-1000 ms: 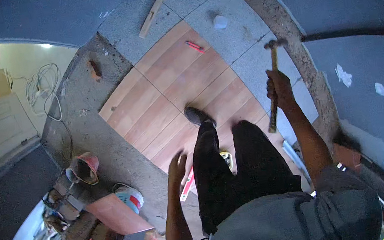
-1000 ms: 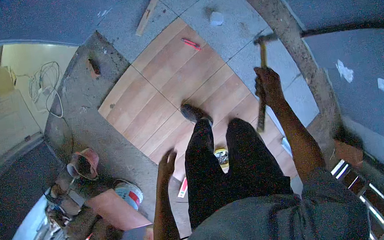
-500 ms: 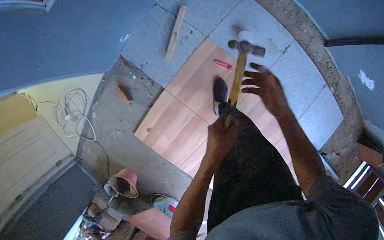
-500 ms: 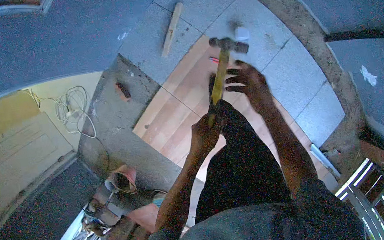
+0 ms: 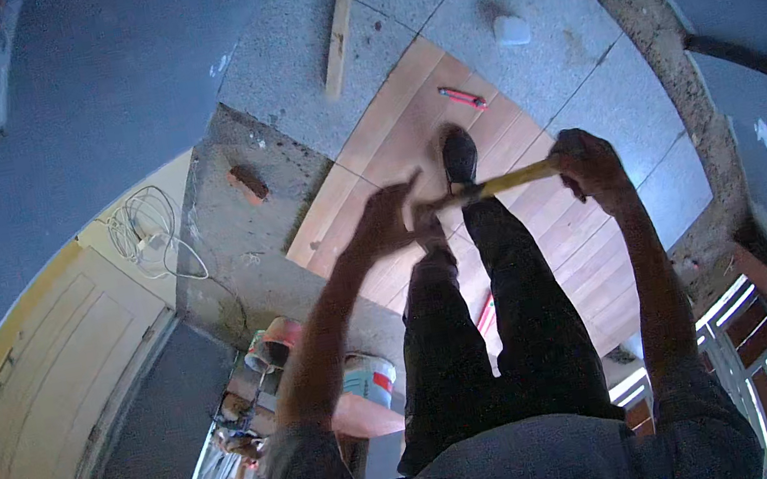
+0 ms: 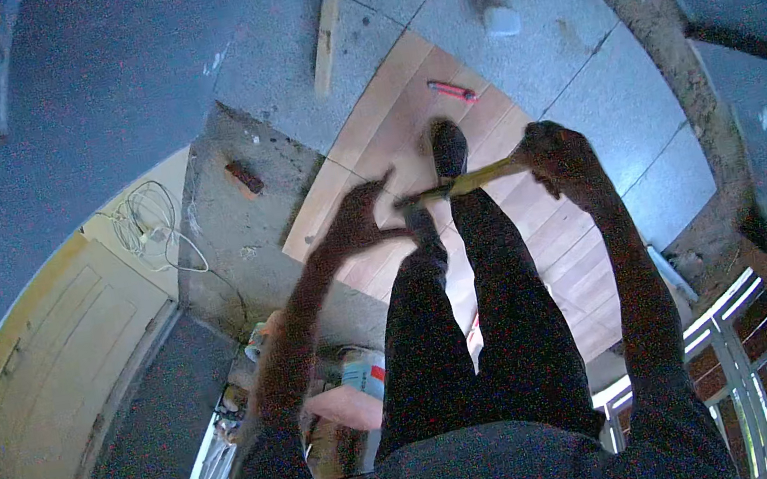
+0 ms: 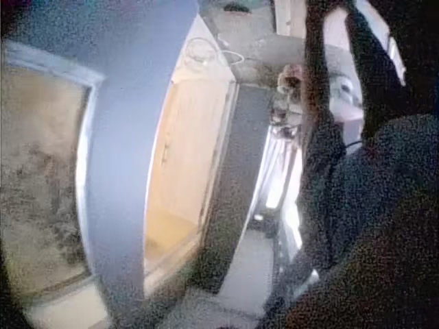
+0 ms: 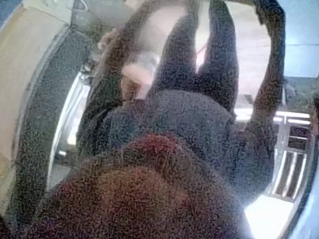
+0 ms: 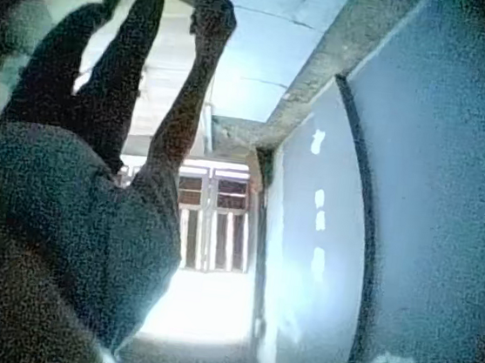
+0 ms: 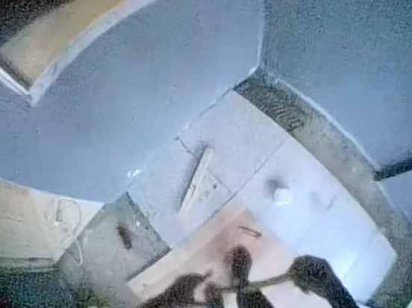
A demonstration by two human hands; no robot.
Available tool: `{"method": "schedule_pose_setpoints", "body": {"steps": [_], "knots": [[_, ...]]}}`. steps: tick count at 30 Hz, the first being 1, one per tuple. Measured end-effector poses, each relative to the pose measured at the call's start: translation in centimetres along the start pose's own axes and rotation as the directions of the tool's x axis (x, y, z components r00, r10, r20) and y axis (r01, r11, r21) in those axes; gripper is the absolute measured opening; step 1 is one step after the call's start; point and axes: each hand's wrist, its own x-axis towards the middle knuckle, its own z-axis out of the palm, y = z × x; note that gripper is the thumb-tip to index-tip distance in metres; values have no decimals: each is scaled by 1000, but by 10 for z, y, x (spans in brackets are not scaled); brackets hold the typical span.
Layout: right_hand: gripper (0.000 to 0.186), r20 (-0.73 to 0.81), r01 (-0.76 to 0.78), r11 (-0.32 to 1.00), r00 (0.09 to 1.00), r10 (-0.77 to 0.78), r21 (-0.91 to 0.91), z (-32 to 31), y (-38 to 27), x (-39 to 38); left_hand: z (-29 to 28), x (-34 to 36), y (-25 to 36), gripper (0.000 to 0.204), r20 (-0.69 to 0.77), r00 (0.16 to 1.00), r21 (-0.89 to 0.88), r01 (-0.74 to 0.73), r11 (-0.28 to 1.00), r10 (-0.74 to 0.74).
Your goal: Aligning and tapping a floor tile into place using a wooden block and a hammer.
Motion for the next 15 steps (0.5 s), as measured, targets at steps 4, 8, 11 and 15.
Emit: {"method": "schedule_pose_setpoints", "body": {"steps": [4,8,11,15], "knots": [[20,-407,-87,988,913,29,-126,-22,80,8,3,84,-138,75,-209,910,111,387,916,-359],[14,-101,40,251,847,-522,-967,-37,187,-2,12,167,-276,79,-419,881,496,424,758,-219],[15,-485,-386,741,869,92,-550,-2,285,-37,19,237,-368,98,-513,764,386,612,690,-391],[21,-503,-438,703,854,130,-561,82,401,-96,7,317,-462,90,-244,769,375,637,674,-591]]}}
